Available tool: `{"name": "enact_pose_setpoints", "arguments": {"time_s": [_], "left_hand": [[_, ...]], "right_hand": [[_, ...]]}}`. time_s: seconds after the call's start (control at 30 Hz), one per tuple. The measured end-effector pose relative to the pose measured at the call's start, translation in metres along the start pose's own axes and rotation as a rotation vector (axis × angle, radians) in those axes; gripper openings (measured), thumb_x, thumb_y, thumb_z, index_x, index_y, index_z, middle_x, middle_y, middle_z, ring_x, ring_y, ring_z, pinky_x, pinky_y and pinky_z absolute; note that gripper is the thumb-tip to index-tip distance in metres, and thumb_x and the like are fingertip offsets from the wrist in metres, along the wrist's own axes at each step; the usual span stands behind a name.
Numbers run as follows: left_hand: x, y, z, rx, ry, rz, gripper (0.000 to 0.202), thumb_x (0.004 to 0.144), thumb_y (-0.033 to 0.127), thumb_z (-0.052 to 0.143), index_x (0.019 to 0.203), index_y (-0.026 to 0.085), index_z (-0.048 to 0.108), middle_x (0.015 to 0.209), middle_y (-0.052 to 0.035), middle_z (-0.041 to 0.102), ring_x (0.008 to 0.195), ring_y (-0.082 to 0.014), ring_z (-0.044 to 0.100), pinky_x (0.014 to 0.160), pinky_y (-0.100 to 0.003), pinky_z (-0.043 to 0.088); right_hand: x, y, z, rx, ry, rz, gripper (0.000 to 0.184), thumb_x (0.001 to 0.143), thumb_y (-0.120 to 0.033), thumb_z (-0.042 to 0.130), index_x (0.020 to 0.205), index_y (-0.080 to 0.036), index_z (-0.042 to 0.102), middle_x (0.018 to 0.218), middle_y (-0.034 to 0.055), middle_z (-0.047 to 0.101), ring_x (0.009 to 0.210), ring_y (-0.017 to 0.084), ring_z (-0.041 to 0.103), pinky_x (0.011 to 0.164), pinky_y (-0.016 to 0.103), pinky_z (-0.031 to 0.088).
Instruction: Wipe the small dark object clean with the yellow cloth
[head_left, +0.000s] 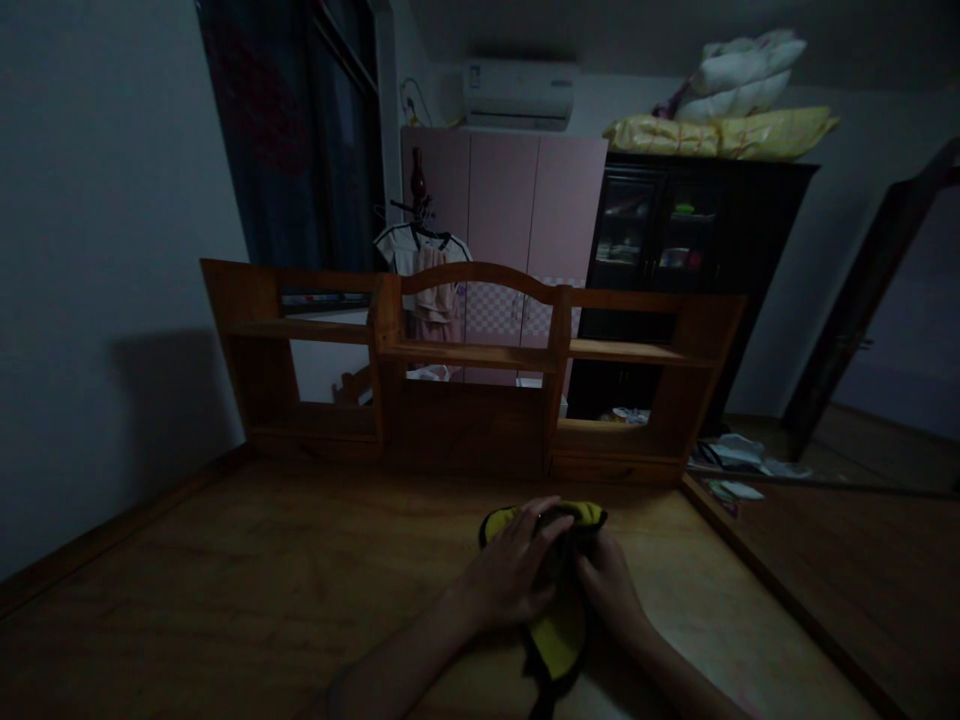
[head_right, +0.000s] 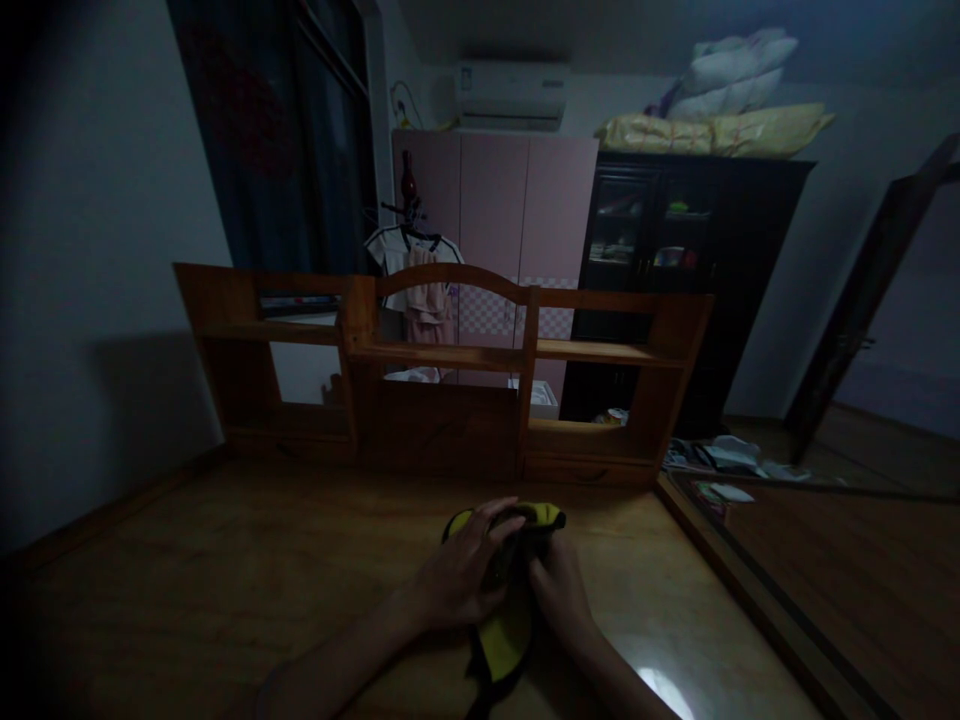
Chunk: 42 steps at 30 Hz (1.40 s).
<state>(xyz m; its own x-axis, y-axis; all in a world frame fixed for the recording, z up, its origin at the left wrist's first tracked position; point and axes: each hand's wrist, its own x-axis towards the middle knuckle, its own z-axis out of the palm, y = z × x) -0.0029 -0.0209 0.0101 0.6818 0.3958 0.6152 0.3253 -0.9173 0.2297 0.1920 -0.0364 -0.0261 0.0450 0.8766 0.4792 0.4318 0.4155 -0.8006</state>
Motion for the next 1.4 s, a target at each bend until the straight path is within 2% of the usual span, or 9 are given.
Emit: {"name": "enact_pose_setpoints", "arguments": {"time_s": [0.13,0.4,0.53,0.63,0.8,0.93,1.03,1.13,1.4], "left_hand": [[0.001,0.002,-0.003,0.024,-0.011,-0.017,0.084,0.077,0.015,0.066,0.147,0.019,0.020,0.152,-0.0131,0.023,0.141,-0.0260,0.022,0.114,-0.045,0.031],[0.000,-0.003,0.002,0.126,0.027,-0.026,0.086,0.079,0.017,0.067,0.149,0.025,0.017,0.152,-0.0098,0.025,0.140,-0.0257,0.026,0.112,-0.045,0.035],[-0.002,-0.005,0.005,0.154,0.054,-0.001,0.081,0.077,0.012,0.064,0.147,0.025,0.024,0.148,-0.0102,0.030,0.137,-0.0261,0.029,0.111,-0.045,0.036],[-0.002,-0.006,0.005,0.161,0.071,0.015,0.079,0.078,0.014,0.064,0.146,0.026,0.026,0.146,-0.0108,0.032,0.136,-0.0272,0.031,0.109,-0.047,0.038],[-0.002,-0.009,0.004,0.149,0.100,0.025,0.078,0.082,0.042,0.070,0.145,0.024,0.027,0.142,-0.0137,0.036,0.132,-0.0290,0.037,0.106,-0.046,0.042],[-0.001,-0.011,0.004,0.162,0.126,0.033,0.082,0.080,0.057,0.068,0.143,0.022,0.029,0.135,-0.0149,0.043,0.126,-0.0293,0.045,0.102,-0.046,0.045],[-0.002,-0.013,0.007,0.186,0.151,0.024,0.083,0.079,0.059,0.068,0.142,0.021,0.030,0.133,-0.0157,0.044,0.124,-0.0304,0.046,0.101,-0.047,0.046],[-0.003,-0.016,0.011,0.209,0.159,0.024,0.085,0.077,0.058,0.070,0.142,0.021,0.029,0.133,-0.0163,0.043,0.125,-0.0315,0.045,0.101,-0.047,0.045],[-0.005,-0.017,0.012,0.220,0.129,0.006,0.085,0.075,0.047,0.076,0.142,0.024,0.029,0.134,-0.0157,0.041,0.119,-0.0302,0.052,0.095,-0.045,0.051]], "right_hand": [[0.006,-0.010,-0.006,0.025,0.033,0.027,0.018,0.081,-0.026,0.054,0.089,-0.017,0.067,0.087,0.0085,0.071,0.079,0.028,0.066,0.067,0.034,0.052],[0.008,-0.014,-0.005,0.165,0.082,0.138,0.026,0.080,-0.032,0.063,0.097,-0.013,0.067,0.094,0.0100,0.073,0.084,0.029,0.067,0.071,0.033,0.053],[0.009,-0.009,-0.004,0.215,0.024,0.160,0.026,0.081,-0.030,0.059,0.098,-0.013,0.068,0.094,0.0104,0.073,0.086,0.031,0.067,0.071,0.035,0.054],[0.009,-0.008,-0.004,0.270,-0.040,0.137,0.029,0.082,-0.031,0.057,0.103,-0.014,0.068,0.102,0.0105,0.071,0.093,0.031,0.066,0.079,0.037,0.054],[0.005,-0.009,-0.005,0.250,-0.025,0.080,0.038,0.084,-0.049,0.058,0.105,-0.018,0.066,0.109,0.0118,0.068,0.101,0.032,0.063,0.088,0.039,0.052],[0.003,-0.015,-0.005,0.276,-0.024,0.143,0.046,0.087,-0.058,0.054,0.108,-0.019,0.064,0.107,0.0107,0.068,0.101,0.032,0.062,0.086,0.040,0.052],[0.004,-0.017,-0.003,0.265,-0.082,0.161,0.040,0.088,-0.051,0.055,0.105,-0.016,0.065,0.104,0.0100,0.069,0.099,0.032,0.062,0.085,0.039,0.052],[0.005,-0.014,-0.001,0.166,-0.059,0.173,0.032,0.084,-0.041,0.057,0.099,-0.014,0.068,0.099,0.0107,0.070,0.096,0.033,0.063,0.084,0.040,0.052],[0.007,-0.003,0.002,0.190,-0.079,0.161,0.028,0.079,-0.032,0.059,0.099,-0.014,0.068,0.101,0.0108,0.071,0.096,0.032,0.065,0.085,0.042,0.052]]}}
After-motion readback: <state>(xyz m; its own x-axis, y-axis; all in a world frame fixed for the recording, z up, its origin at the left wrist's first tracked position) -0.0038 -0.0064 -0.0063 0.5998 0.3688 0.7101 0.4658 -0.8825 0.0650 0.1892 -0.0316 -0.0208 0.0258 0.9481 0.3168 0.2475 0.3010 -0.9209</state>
